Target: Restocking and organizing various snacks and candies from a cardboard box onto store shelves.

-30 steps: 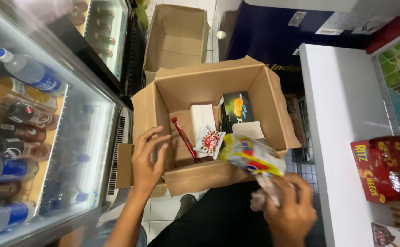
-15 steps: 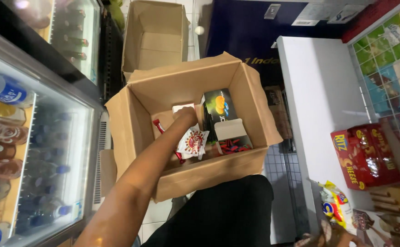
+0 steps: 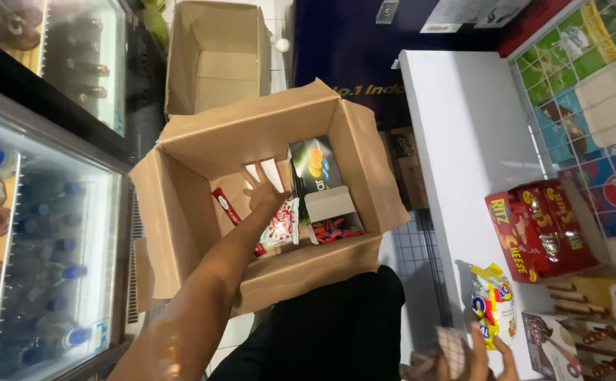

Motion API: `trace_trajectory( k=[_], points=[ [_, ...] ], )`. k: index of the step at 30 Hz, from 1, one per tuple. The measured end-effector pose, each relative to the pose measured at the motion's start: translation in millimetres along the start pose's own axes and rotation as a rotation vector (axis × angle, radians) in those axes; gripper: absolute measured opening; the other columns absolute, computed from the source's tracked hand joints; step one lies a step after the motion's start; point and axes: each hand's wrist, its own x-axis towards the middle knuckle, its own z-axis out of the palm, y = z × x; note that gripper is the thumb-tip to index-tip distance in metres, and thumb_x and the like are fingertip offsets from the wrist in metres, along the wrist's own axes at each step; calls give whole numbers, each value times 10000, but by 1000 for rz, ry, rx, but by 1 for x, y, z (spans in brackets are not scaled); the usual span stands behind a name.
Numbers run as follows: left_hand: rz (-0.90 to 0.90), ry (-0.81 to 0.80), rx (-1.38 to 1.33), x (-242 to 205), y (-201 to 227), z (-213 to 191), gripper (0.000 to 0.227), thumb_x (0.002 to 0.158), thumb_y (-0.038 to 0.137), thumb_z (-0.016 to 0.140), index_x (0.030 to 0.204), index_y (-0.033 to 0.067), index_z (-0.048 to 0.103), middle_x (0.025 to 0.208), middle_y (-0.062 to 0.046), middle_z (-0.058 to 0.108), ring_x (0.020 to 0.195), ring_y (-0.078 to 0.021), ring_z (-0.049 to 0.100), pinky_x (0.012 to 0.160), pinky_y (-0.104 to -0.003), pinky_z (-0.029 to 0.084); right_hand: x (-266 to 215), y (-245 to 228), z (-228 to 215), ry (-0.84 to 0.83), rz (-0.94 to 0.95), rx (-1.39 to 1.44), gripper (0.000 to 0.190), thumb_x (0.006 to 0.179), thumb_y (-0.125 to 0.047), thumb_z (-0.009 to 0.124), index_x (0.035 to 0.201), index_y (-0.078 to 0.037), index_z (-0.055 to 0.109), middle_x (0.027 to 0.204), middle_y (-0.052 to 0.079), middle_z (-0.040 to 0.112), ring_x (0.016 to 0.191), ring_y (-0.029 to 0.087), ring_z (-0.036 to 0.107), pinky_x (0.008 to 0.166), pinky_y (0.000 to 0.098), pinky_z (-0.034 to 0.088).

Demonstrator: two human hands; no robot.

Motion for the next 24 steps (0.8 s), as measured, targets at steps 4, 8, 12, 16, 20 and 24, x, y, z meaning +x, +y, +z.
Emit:
trace_trajectory(
  k=[4,8,12,16,20,24],
  points=[
    [-7,-62,-8,5,-7,0,1195,735,407,890,1588,276,62,1692,-110,-200,1453,-489,297,977,-517,549,88,-200,4,-29,94,41,815,713,-137,792,1468,-166,485,1478,229,411,1298,406,553,987,411,555],
    [40,-58,-127,81,-51,21,1169,720,367,878,1582,188,109,1639,-171,-24,1417,-477,352,1053,-509,483,114,-256,14,-287,131,166,874,703,-117,788,1495,-158,422,1563,183,364,1298,416,543,915,445,555],
    [127,-94,-431,116,-84,7,1095,664,246,842,1533,71,200,1453,-241,358,1277,-397,496,1016,-443,507,139,-292,39,-475,72,319,892,693,-109,805,1494,-208,424,1602,132,349,1232,380,591,876,440,558],
    [37,-276,-589,87,-80,-15,1091,698,187,707,1576,16,82,1249,-299,633,1048,-437,700,939,-517,557,157,-311,54,-603,72,195,973,694,-138,823,1567,-263,413,1609,78,325,1141,364,637,844,442,570],
    [89,-135,-253,150,-117,38,1051,791,255,746,1552,-107,118,1350,-328,573,1199,-427,626,1006,-492,532,149,-301,75,-562,-17,211,857,705,-100,798,1480,-205,447,1624,99,354,1128,378,650,801,457,575],
    [183,109,65,80,-97,1,983,835,310,759,1513,-87,169,1547,-368,257,1404,-482,368,1080,-568,391,130,-291,101,-511,-25,127,761,720,-148,821,1418,-203,525,1465,123,474,1055,392,666,798,475,568]
  ],
)
